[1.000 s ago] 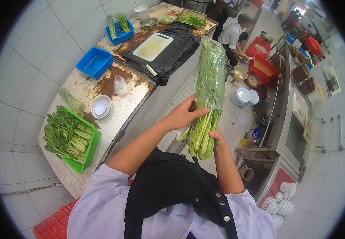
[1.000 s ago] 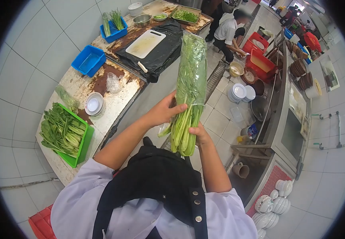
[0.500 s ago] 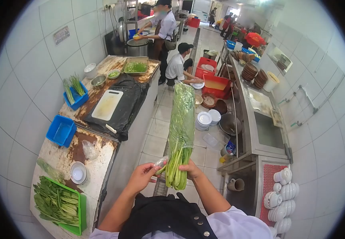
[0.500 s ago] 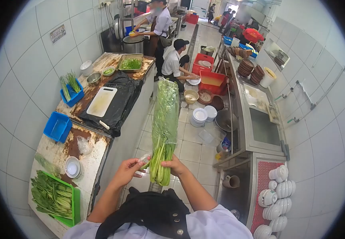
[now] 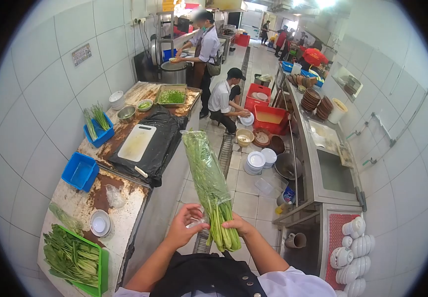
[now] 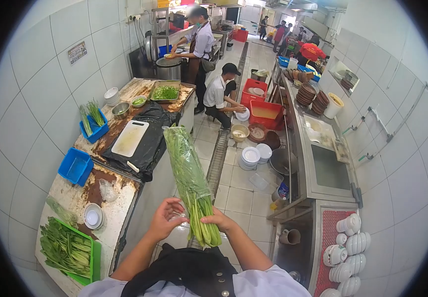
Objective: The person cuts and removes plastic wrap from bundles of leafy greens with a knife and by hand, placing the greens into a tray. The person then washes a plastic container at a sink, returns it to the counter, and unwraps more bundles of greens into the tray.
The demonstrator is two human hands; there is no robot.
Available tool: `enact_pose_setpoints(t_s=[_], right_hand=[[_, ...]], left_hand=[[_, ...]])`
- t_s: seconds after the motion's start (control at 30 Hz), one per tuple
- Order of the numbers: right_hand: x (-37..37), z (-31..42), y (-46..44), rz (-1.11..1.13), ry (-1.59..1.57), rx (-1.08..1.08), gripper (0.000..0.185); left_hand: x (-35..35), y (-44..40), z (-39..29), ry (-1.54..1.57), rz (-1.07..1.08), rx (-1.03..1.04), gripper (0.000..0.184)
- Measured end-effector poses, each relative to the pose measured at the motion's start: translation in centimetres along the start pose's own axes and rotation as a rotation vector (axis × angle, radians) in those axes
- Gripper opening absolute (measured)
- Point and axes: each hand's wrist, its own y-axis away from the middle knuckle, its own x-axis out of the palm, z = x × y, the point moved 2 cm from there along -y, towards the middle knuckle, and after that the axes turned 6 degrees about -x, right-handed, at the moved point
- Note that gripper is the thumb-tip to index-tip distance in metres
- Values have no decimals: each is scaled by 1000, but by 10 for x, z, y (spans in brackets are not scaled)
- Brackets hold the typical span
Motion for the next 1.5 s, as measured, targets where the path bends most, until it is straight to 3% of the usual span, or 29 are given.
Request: enact_pose_setpoints(t_s=[0.1, 0.2, 0.3, 0.37, 0.6, 0.7, 0.83, 0.9, 0.97, 1.1, 1.3, 1.4, 1.5], right_hand=[[9, 0, 0, 68, -140, 26, 87], [5, -4, -3, 106, -171, 50, 86], [5, 2, -6, 146, -193, 88, 85], [5, 4, -11, 223, -280, 121, 84], [10, 7, -22, 216, -107, 248, 82], [16, 11, -38, 220, -115, 275, 80], [18, 12, -55, 178, 169, 201, 78], [31, 19, -66, 175, 386, 127, 81], [44, 20, -69, 139, 558, 97, 83], [53, 7, -80, 17, 921, 63, 87], [70, -1, -85, -168, 1369, 142, 85], [70, -9, -89, -197, 1448, 166, 83], [63, -20, -92, -215, 1453, 175, 87]], left_hand=[[-6, -4, 3, 69, 122, -75, 35], [-17, -8, -23, -420, 80, 36, 21], [-35, -14, -28, -655, 21, 290, 11], [-51, -17, -41, -696, -82, 356, 13], [-114, -23, -63, -872, -474, 533, 13], [-123, -27, -51, -812, -535, 432, 13], [-99, -17, -45, -488, -694, 406, 22], [-78, -9, -57, -693, -476, 528, 39], [-57, -8, -70, -917, -270, 438, 46], [-53, -28, -66, -1062, -297, 348, 51], [-61, -49, -39, -1284, -235, 193, 47], [-60, -60, -3, -1319, -300, 261, 34], [-66, -65, 23, -1164, -300, 272, 19]])
